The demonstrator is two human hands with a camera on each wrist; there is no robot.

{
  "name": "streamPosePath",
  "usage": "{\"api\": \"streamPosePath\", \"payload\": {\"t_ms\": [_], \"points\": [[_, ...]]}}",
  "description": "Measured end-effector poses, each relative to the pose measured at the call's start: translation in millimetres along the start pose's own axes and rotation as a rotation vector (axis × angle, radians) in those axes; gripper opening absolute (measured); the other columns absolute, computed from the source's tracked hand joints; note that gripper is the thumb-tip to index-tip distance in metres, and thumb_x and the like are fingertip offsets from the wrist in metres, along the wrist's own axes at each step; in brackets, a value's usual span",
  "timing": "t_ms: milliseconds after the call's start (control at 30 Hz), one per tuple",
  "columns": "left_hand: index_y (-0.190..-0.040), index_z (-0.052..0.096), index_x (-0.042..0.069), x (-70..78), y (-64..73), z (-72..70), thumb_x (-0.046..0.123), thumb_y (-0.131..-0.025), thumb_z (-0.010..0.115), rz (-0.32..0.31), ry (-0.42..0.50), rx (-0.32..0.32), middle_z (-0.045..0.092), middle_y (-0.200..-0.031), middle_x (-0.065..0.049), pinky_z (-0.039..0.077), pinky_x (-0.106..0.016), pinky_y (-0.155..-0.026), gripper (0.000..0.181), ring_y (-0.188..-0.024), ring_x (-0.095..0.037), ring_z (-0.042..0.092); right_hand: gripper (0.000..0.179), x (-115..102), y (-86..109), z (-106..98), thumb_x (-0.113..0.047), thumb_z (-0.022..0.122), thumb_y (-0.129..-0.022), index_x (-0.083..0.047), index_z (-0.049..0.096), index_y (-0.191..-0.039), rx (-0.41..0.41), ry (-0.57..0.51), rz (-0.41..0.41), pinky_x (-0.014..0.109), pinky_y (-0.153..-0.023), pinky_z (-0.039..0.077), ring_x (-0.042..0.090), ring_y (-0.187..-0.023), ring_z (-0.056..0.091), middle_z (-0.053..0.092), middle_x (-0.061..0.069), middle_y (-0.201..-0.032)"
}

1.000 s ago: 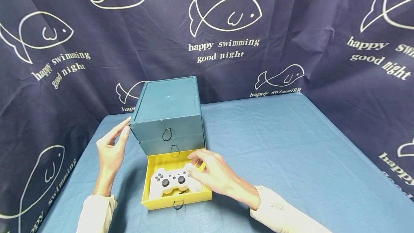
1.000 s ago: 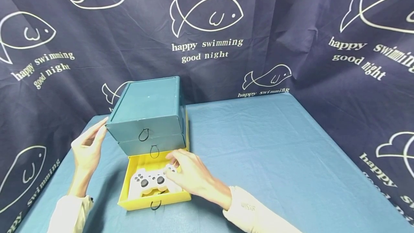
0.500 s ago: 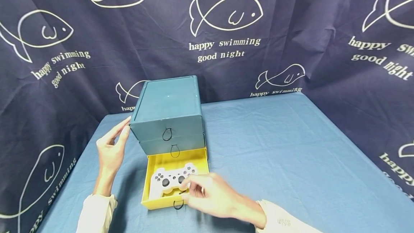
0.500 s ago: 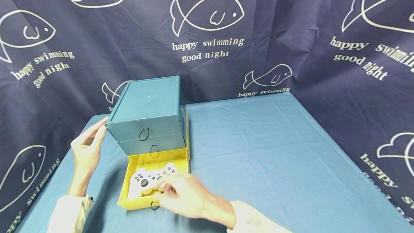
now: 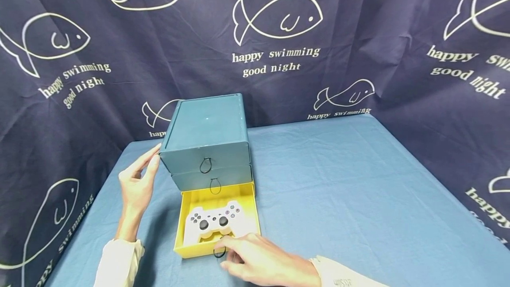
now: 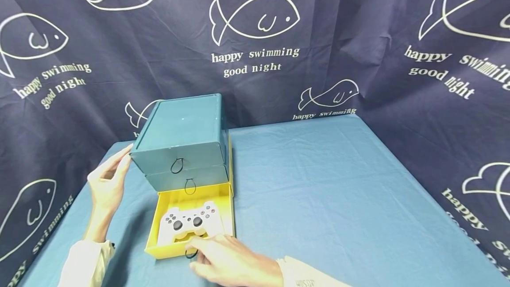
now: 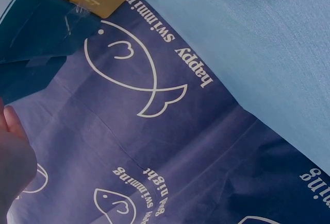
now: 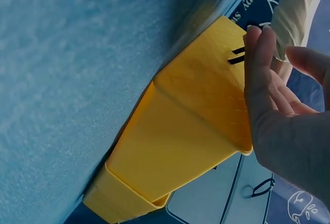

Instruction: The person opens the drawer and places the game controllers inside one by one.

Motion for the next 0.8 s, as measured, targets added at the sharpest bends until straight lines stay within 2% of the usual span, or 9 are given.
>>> {"api": "streamPosePath", "payload": {"t_ms": [133,367,567,633,800], "points": [[-0.125,0.069,-0.010,0.1,-0.1,0.2,-0.012,-0.095,0.063,0.005,0.008,-0.001,0.075,-0.117,0.002,0.046,-0.018,-0.097,0.031,-0.104,-0.005,0.070,0.026,-2.1,-2.0,-0.7,-0.017,0.069,-0.100,-0.018,0.069,-0.126,0.044,0.066,-0.047,0.006,-0.072,0.042,-0.014,-0.076,0.051,0.063,-0.021,-0.085],[-0.126,0.070,-0.008,0.0,-1.1,0.9,-0.011,-0.096,0.064,-0.008,0.004,-0.003,0.075,-0.116,0.005,0.047,-0.020,-0.097,0.031,-0.104,-0.006,0.070,0.020,2.4,-5.1,5.5,-0.017,0.064,-0.102,-0.020,0.068,-0.121,-0.019,0.004,0.020,0.011,-0.065,0.042,-0.009,-0.069,0.050,0.054,-0.020,-0.078],[-0.126,0.071,-0.007,-0.4,-0.9,0.7,-0.010,-0.096,0.064,-0.016,-0.001,-0.003,0.075,-0.116,0.007,0.047,-0.020,-0.098,0.031,-0.104,-0.005,0.070,0.024,1.1,-7.6,8.4,-0.015,0.063,-0.103,-0.018,0.070,-0.125,-0.011,0.026,-0.008,0.010,-0.064,0.041,-0.007,-0.066,0.047,0.051,-0.016,-0.078],[-0.126,0.071,-0.007,-0.4,-0.5,0.7,-0.010,-0.096,0.064,-0.015,-0.001,-0.005,0.075,-0.116,0.006,0.047,-0.021,-0.097,0.031,-0.103,-0.005,0.070,0.025,0.7,-8.2,9.6,-0.016,0.062,-0.103,-0.018,0.070,-0.127,-0.022,0.052,-0.010,0.009,-0.066,0.041,-0.007,-0.068,0.048,0.055,-0.016,-0.083],[-0.128,0.071,-0.005,-0.6,0.5,-0.1,-0.008,-0.097,0.065,-0.033,-0.002,-0.007,0.075,-0.117,0.005,0.047,-0.021,-0.098,0.032,-0.105,-0.006,0.069,0.026,-0.8,-9.5,12.0,-0.015,0.064,-0.103,-0.018,0.071,-0.127,-0.030,0.097,-0.028,0.008,-0.061,0.038,-0.007,-0.064,0.045,0.057,-0.015,-0.087]]}}
Point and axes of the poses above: each hand's wrist, its own y-axis away from the middle knuckle, its own z-axis out of the palm, x = y × z, the point moved 7 cm from there along -y, towards the middle knuckle
